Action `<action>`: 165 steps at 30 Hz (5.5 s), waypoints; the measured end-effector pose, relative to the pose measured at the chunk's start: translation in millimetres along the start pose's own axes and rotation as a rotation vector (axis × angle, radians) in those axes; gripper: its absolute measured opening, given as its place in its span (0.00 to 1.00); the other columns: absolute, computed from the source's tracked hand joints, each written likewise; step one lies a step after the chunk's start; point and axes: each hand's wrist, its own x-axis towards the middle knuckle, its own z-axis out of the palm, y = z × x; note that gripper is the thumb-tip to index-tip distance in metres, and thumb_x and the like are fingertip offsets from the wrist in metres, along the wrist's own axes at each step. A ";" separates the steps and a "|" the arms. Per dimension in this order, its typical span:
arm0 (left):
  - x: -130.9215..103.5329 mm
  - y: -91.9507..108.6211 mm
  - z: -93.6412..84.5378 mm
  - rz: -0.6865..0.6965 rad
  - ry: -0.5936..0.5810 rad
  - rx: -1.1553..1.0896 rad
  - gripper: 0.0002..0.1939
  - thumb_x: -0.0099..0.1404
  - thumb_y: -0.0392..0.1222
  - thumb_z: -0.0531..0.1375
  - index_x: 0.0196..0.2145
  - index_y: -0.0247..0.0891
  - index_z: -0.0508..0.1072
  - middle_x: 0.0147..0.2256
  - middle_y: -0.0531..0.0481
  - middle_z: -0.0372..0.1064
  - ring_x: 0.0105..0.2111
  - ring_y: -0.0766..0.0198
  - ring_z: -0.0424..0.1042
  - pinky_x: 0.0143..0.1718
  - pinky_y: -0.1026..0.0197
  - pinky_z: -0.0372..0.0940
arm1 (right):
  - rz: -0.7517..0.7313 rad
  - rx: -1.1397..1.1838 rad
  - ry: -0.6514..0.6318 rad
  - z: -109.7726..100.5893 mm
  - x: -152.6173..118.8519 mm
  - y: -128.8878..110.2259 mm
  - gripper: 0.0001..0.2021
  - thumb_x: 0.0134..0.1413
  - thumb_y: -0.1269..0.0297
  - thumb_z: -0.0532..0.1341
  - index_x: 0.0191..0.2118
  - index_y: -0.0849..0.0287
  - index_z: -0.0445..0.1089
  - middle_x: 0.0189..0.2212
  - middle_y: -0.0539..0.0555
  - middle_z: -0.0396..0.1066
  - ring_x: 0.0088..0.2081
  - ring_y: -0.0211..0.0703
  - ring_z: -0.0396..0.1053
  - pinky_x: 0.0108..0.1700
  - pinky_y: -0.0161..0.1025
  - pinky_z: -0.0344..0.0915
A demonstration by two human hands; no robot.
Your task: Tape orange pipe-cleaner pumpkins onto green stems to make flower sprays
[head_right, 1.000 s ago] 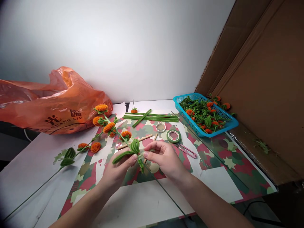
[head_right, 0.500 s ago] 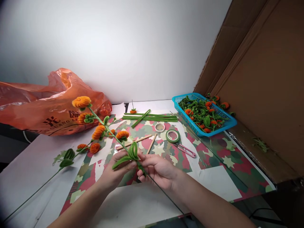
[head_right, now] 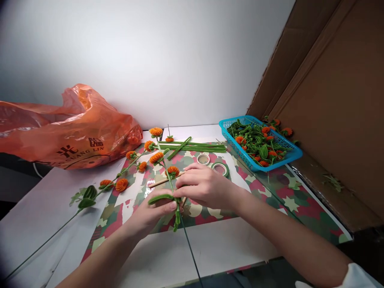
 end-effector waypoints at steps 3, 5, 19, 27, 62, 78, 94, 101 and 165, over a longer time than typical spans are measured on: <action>0.2 5.8 0.7 -0.017 -0.057 0.037 0.09 0.53 0.43 0.63 0.23 0.34 0.70 0.22 0.55 0.56 0.24 0.70 0.55 0.25 0.66 0.54 | 0.013 -0.030 -0.108 -4.8 1.1 1.5 0.14 0.55 0.79 0.48 0.39 0.62 0.69 0.33 0.56 0.71 0.35 0.38 0.65 0.43 0.42 0.62; -0.1 8.1 2.0 -0.033 -0.087 0.070 0.11 0.55 0.44 0.62 0.22 0.34 0.68 0.21 0.55 0.54 0.23 0.71 0.54 0.24 0.66 0.52 | 0.071 -0.002 -0.179 -7.7 2.2 0.5 0.13 0.54 0.78 0.50 0.38 0.61 0.70 0.33 0.56 0.71 0.34 0.39 0.65 0.40 0.40 0.62; -0.6 2.0 3.8 -0.129 -0.017 -0.017 0.13 0.51 0.47 0.64 0.25 0.34 0.71 0.20 0.54 0.58 0.21 0.69 0.58 0.22 0.65 0.54 | 0.585 0.225 -0.271 -14.3 35.3 -7.3 0.12 0.40 0.81 0.57 0.30 0.59 0.71 0.28 0.49 0.72 0.31 0.37 0.67 0.34 0.34 0.61; -1.6 3.8 6.0 0.021 0.115 -0.214 0.08 0.53 0.43 0.64 0.29 0.36 0.74 0.27 0.50 0.66 0.28 0.66 0.64 0.30 0.64 0.62 | 0.651 0.023 0.421 40.6 -16.2 -26.9 0.13 0.47 0.74 0.59 0.41 0.56 0.65 0.37 0.54 0.70 0.42 0.46 0.66 0.44 0.45 0.64; -3.9 13.7 14.6 0.248 0.566 0.046 0.08 0.55 0.44 0.62 0.28 0.36 0.72 0.26 0.53 0.69 0.29 0.65 0.66 0.32 0.65 0.60 | 0.359 -0.008 0.626 62.5 9.8 -33.9 0.14 0.51 0.78 0.55 0.40 0.53 0.68 0.40 0.54 0.73 0.45 0.47 0.68 0.45 0.50 0.65; -2.3 6.1 3.0 0.360 0.478 0.256 0.05 0.57 0.41 0.60 0.30 0.39 0.75 0.30 0.49 0.70 0.35 0.61 0.68 0.39 0.61 0.62 | 1.247 1.358 0.491 49.1 18.6 -25.7 0.13 0.45 0.60 0.66 0.25 0.61 0.61 0.18 0.44 0.63 0.20 0.30 0.65 0.21 0.27 0.62; -2.1 8.5 -8.1 0.318 0.292 0.241 0.04 0.54 0.40 0.62 0.26 0.38 0.73 0.25 0.50 0.73 0.26 0.62 0.72 0.29 0.61 0.67 | 1.260 1.745 0.092 61.6 -0.7 -11.5 0.06 0.46 0.70 0.60 0.34 0.61 0.63 0.22 0.47 0.64 0.17 0.26 0.59 0.18 0.24 0.56; 1.8 12.6 -5.9 0.291 0.462 0.250 0.06 0.57 0.41 0.60 0.26 0.37 0.71 0.24 0.53 0.70 0.28 0.66 0.69 0.31 0.66 0.63 | 0.685 0.109 0.719 54.8 3.2 -29.3 0.07 0.48 0.70 0.59 0.36 0.56 0.65 0.35 0.52 0.68 0.40 0.43 0.66 0.43 0.43 0.62; -2.1 17.0 5.7 0.375 0.518 0.474 0.06 0.57 0.41 0.60 0.25 0.37 0.72 0.24 0.52 0.66 0.25 0.66 0.64 0.27 0.65 0.59 | 1.214 0.858 0.701 62.1 16.6 -39.0 0.11 0.48 0.59 0.63 0.26 0.60 0.64 0.20 0.48 0.67 0.23 0.36 0.69 0.27 0.34 0.67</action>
